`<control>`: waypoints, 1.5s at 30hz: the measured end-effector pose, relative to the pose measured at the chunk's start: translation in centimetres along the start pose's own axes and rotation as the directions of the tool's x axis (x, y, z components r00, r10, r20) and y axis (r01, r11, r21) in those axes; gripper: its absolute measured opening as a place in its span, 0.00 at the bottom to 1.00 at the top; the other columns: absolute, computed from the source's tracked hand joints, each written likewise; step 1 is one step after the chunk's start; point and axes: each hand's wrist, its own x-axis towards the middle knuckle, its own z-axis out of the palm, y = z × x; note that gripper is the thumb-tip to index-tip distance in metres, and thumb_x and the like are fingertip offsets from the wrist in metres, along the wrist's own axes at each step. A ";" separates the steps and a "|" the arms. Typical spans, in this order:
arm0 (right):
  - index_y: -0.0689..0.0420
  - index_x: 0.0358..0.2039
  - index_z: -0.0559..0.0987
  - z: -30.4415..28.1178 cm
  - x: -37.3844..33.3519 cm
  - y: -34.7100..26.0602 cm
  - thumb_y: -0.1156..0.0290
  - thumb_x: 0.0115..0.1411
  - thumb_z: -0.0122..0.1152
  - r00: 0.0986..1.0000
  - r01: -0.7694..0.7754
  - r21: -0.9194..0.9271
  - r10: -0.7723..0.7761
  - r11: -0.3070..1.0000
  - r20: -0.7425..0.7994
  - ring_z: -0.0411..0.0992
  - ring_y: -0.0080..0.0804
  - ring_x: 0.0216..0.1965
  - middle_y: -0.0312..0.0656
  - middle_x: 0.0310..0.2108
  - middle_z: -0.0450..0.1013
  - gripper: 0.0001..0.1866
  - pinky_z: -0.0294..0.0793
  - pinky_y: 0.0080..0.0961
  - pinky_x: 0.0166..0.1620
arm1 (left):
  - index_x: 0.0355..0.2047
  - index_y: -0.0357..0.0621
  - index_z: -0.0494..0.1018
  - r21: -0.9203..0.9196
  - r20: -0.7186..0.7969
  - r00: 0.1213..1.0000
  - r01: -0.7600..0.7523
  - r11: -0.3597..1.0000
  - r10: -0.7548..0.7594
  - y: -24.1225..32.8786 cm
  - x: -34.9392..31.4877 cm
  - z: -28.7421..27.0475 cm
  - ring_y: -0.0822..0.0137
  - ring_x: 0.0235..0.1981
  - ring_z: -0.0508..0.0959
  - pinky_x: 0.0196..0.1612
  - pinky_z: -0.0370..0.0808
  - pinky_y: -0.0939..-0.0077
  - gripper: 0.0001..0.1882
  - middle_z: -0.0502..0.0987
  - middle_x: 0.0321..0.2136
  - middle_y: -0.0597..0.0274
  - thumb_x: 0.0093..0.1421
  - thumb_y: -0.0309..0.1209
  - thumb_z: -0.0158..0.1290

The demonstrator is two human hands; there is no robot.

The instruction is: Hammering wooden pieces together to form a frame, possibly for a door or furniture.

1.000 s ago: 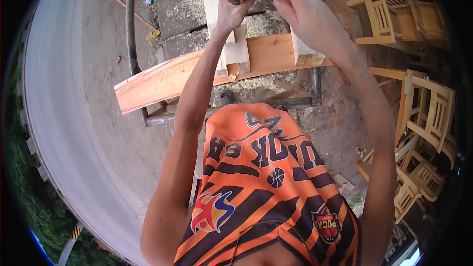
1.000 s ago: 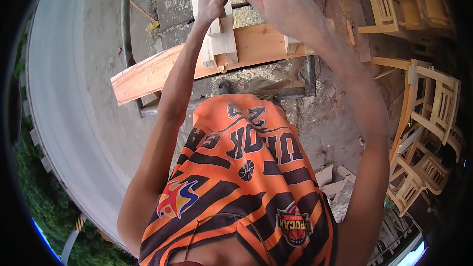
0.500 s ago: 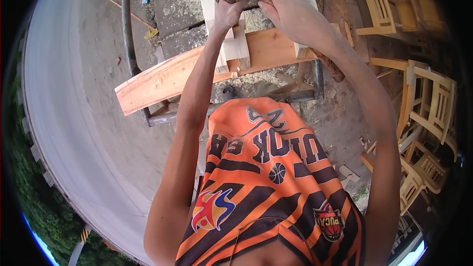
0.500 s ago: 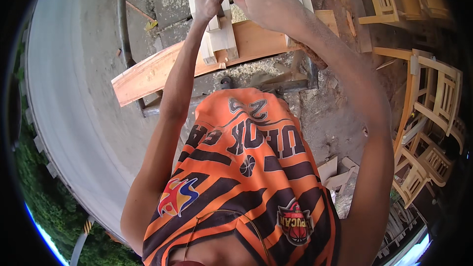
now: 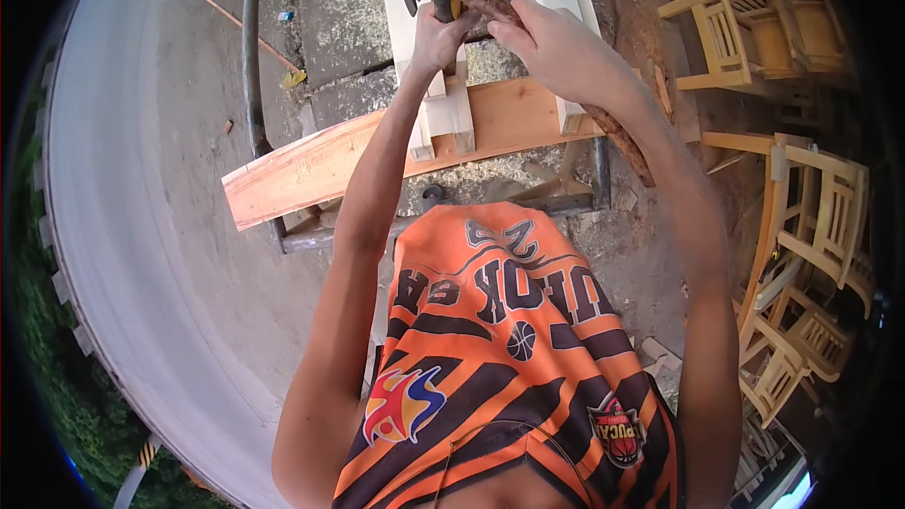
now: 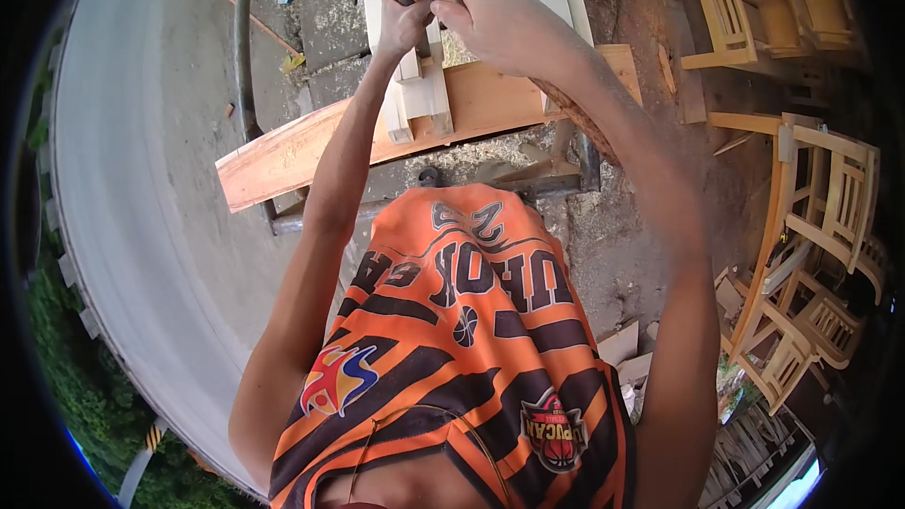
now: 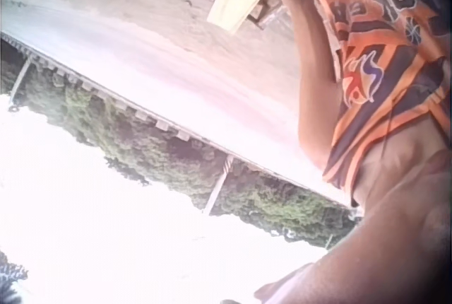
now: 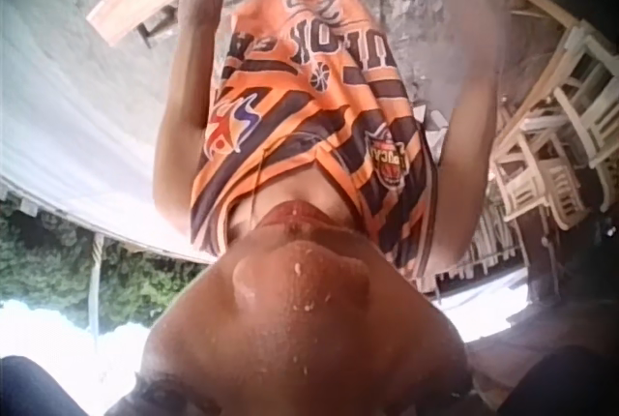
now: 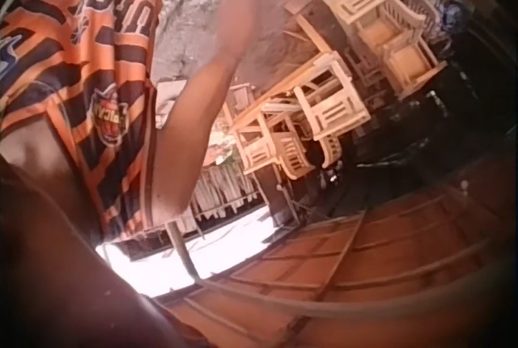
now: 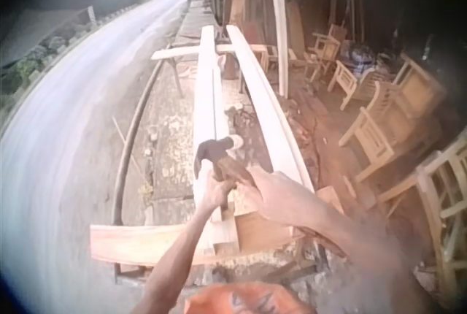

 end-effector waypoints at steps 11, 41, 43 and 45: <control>0.64 0.40 0.71 4.2 -12.5 3.8 0.54 0.71 0.50 0.897 -0.416 0.268 0.440 0.869 -0.035 0.76 0.55 0.31 0.57 0.26 0.74 0.21 0.72 0.43 0.37 | 0.45 0.29 0.74 0.471 0.118 0.912 0.297 0.830 -0.394 10.1 -5.3 -1.1 0.73 0.16 0.70 0.21 0.66 0.75 0.17 0.72 0.17 0.67 0.61 0.31 0.59; 0.56 0.36 0.70 20.9 -5.6 9.4 0.55 0.74 0.47 0.933 -0.307 0.615 -0.102 -0.726 0.345 0.53 0.12 0.10 0.27 0.18 0.57 0.17 0.55 0.13 0.13 | 0.40 0.37 0.75 0.851 -0.387 0.911 0.413 0.324 -0.147 -0.4 -11.9 -3.4 0.45 0.40 0.80 0.42 0.77 0.52 0.30 0.77 0.41 0.48 0.47 0.49 0.67; 0.56 0.36 0.69 20.4 -6.1 9.6 0.55 0.74 0.47 0.934 -0.320 0.594 -0.140 -0.738 0.329 0.53 0.12 0.10 0.27 0.18 0.57 0.17 0.56 0.12 0.14 | 0.41 0.38 0.76 0.846 -0.369 0.919 0.395 0.358 -0.142 -0.1 -12.1 -4.0 0.45 0.41 0.80 0.42 0.77 0.52 0.30 0.77 0.41 0.47 0.48 0.50 0.67; 0.56 0.36 0.69 19.6 -7.4 9.7 0.55 0.74 0.46 0.940 -0.285 0.592 -0.098 -0.754 0.328 0.53 0.12 0.10 0.27 0.18 0.57 0.17 0.56 0.13 0.14 | 0.39 0.38 0.77 0.858 -0.333 0.931 0.365 0.361 -0.148 0.8 -12.1 -4.4 0.45 0.40 0.80 0.41 0.77 0.52 0.29 0.79 0.38 0.46 0.50 0.52 0.67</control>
